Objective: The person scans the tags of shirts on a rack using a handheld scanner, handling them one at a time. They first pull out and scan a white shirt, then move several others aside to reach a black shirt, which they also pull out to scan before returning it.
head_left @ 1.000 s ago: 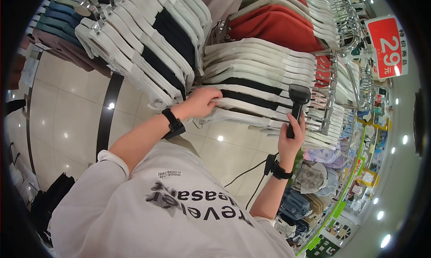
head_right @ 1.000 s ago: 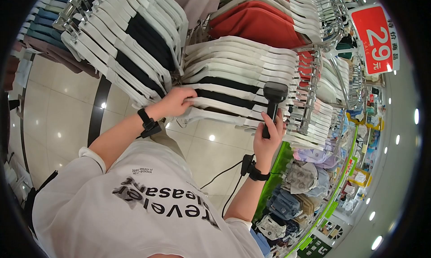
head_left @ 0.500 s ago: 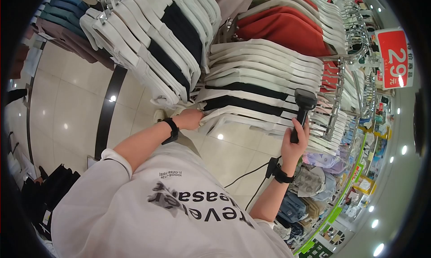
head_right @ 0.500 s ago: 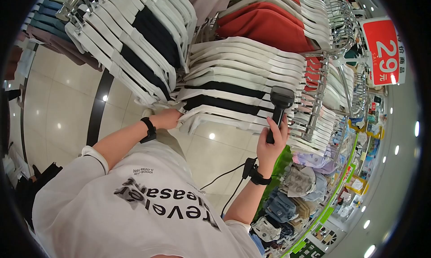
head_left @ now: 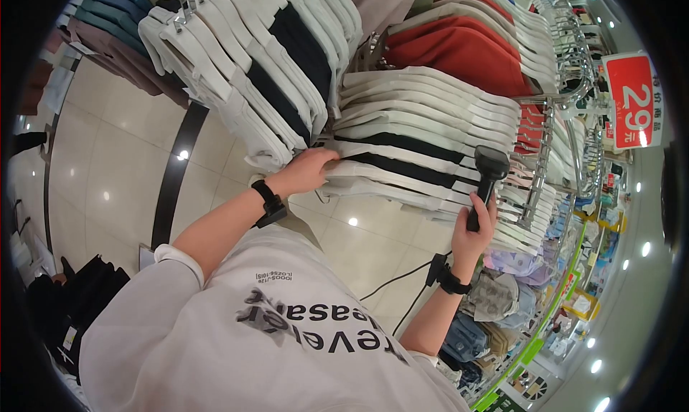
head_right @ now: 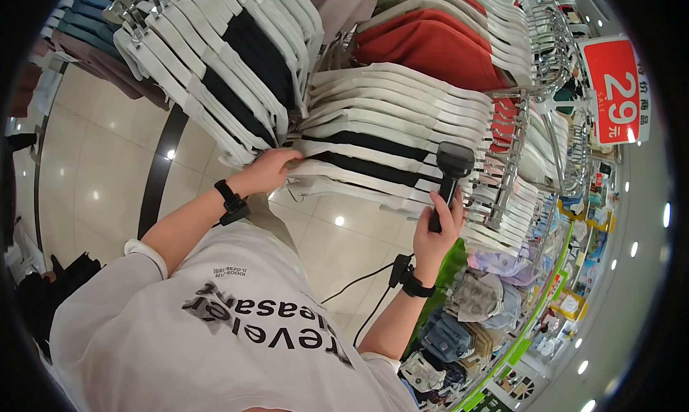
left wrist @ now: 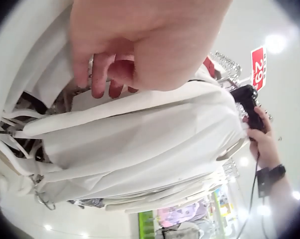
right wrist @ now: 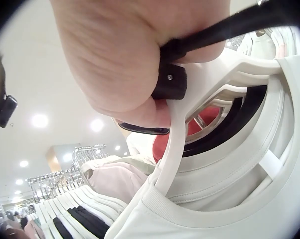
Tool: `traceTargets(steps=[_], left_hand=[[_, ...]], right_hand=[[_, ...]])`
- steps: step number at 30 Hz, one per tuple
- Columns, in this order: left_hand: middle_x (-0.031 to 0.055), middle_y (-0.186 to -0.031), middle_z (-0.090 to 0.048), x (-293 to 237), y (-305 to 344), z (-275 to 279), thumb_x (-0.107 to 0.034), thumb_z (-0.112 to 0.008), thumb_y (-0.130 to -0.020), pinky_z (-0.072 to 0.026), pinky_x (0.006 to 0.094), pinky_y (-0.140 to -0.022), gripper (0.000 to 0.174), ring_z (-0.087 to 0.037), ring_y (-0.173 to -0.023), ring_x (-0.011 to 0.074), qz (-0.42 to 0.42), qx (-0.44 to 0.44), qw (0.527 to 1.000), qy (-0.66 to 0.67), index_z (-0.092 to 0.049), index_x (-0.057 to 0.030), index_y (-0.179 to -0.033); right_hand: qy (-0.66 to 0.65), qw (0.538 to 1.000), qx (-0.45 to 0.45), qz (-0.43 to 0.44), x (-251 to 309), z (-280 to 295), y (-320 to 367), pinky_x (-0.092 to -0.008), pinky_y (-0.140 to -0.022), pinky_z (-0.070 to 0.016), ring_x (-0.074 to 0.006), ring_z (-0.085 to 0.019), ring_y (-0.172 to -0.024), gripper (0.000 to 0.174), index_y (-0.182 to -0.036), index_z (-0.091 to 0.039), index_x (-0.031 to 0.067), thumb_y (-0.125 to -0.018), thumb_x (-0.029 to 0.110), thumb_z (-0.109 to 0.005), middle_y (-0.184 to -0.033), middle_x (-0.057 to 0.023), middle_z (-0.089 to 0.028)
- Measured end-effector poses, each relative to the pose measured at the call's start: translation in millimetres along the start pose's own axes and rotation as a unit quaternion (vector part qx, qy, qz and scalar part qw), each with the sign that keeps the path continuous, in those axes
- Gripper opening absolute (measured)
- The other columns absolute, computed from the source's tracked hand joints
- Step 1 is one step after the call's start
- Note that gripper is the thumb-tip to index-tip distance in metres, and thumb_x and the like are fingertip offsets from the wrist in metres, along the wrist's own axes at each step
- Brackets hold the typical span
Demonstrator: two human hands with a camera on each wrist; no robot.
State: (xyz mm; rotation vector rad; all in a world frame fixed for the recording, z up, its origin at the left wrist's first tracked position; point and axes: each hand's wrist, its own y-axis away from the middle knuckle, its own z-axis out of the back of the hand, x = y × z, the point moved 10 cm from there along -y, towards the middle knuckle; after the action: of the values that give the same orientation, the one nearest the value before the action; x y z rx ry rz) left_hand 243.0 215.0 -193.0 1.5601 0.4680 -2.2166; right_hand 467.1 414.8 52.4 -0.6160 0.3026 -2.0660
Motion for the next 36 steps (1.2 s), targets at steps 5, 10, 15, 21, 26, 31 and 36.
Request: traceTargets(steps=[5,10,15,21,26,31,36], left_hand=[[0.0198,-0.113,-0.071,-35.2,-24.4,2.0,0.0,-0.056,-0.094,-0.0553,0.0388,-0.088,0.025,-0.069,-0.1,0.0332,-0.032,-0.006,0.996,0.087,-0.07,0.0009,-0.115],[0.0171,-0.104,-0.073,-61.7,-33.0,2.5,-0.01,-0.065,-0.095,-0.055,0.0363,-0.082,0.021,-0.071,-0.093,0.0262,-0.063,-0.019,0.991,0.12,-0.07,0.0003,-0.113],[0.0104,-0.08,-0.073,-64.3,-37.2,-16.8,-0.01,-0.07,-0.088,-0.0533,0.0337,-0.074,0.039,-0.07,-0.076,0.0236,-0.023,0.059,0.993,0.102,-0.065,-0.002,-0.126],[0.0094,-0.076,-0.069,-60.5,-40.3,-33.7,-0.005,-0.064,-0.086,-0.0518,0.0325,-0.07,0.05,-0.069,-0.074,0.0206,0.025,0.179,0.981,0.071,-0.061,-0.0033,-0.135],[0.0108,-0.078,-0.068,-49.3,-47.4,-45.9,-0.006,-0.068,-0.084,-0.0513,0.0329,-0.066,0.047,-0.068,-0.074,0.0208,0.017,0.191,0.966,0.176,-0.063,-0.0024,-0.131],[0.0144,-0.087,-0.071,-62.3,-58.3,-29.1,-0.013,-0.075,-0.082,-0.0525,0.0361,-0.067,0.031,-0.07,-0.077,0.0271,-0.049,0.121,0.99,0.047,-0.07,-0.0012,-0.11],[0.0157,-0.103,-0.073,-51.5,-74.6,-2.8,-0.018,-0.074,-0.078,-0.0557,0.0468,-0.082,0.024,-0.069,-0.098,0.0367,0.016,0.004,0.995,-0.095,-0.075,-0.0074,-0.1]], right_hand=[[0.002,1.0,0.009,-0.002,-2.2,-0.4,1.4,-0.0492,-0.113,-0.0338,-0.0384,-0.055,-0.136,0.041,-0.116,-0.075,0.0128,-0.081,-0.007,-0.069,-0.133,-0.0197,-0.066],[-0.006,1.0,0.008,-0.011,-2.1,0.0,2.9,-0.0489,-0.116,-0.0303,-0.0372,-0.054,-0.137,0.04,-0.116,-0.075,0.012,-0.081,-0.007,-0.069,-0.132,-0.0199,-0.066],[0.012,1.0,0.012,0.008,3.1,1.9,1.8,-0.0462,-0.114,-0.0344,-0.0378,-0.054,-0.136,0.04,-0.117,-0.074,0.0096,-0.082,-0.008,-0.069,-0.132,-0.0202,-0.065],[0.031,0.999,0.029,0.019,7.6,1.8,2.3,-0.0446,-0.113,-0.0379,-0.0392,-0.053,-0.136,0.041,-0.118,-0.073,0.0076,-0.082,-0.01,-0.068,-0.133,-0.0211,-0.064],[0.032,0.999,0.034,0.017,8.9,1.5,1.9,-0.0445,-0.113,-0.0375,-0.0391,-0.053,-0.137,0.041,-0.119,-0.073,0.0084,-0.082,-0.01,-0.068,-0.135,-0.0213,-0.063],[0.039,0.998,0.038,0.02,7.9,0.7,2.5,-0.0445,-0.113,-0.0379,-0.0393,-0.054,-0.134,0.042,-0.119,-0.073,0.0092,-0.082,-0.009,-0.068,-0.136,-0.0216,-0.063],[-0.004,0.999,0.042,-0.013,2.8,0.0,2.5,-0.051,-0.121,-0.025,-0.0368,-0.049,-0.143,0.04,-0.115,-0.076,0.0138,-0.082,-0.006,-0.067,-0.131,-0.0182,-0.064]])
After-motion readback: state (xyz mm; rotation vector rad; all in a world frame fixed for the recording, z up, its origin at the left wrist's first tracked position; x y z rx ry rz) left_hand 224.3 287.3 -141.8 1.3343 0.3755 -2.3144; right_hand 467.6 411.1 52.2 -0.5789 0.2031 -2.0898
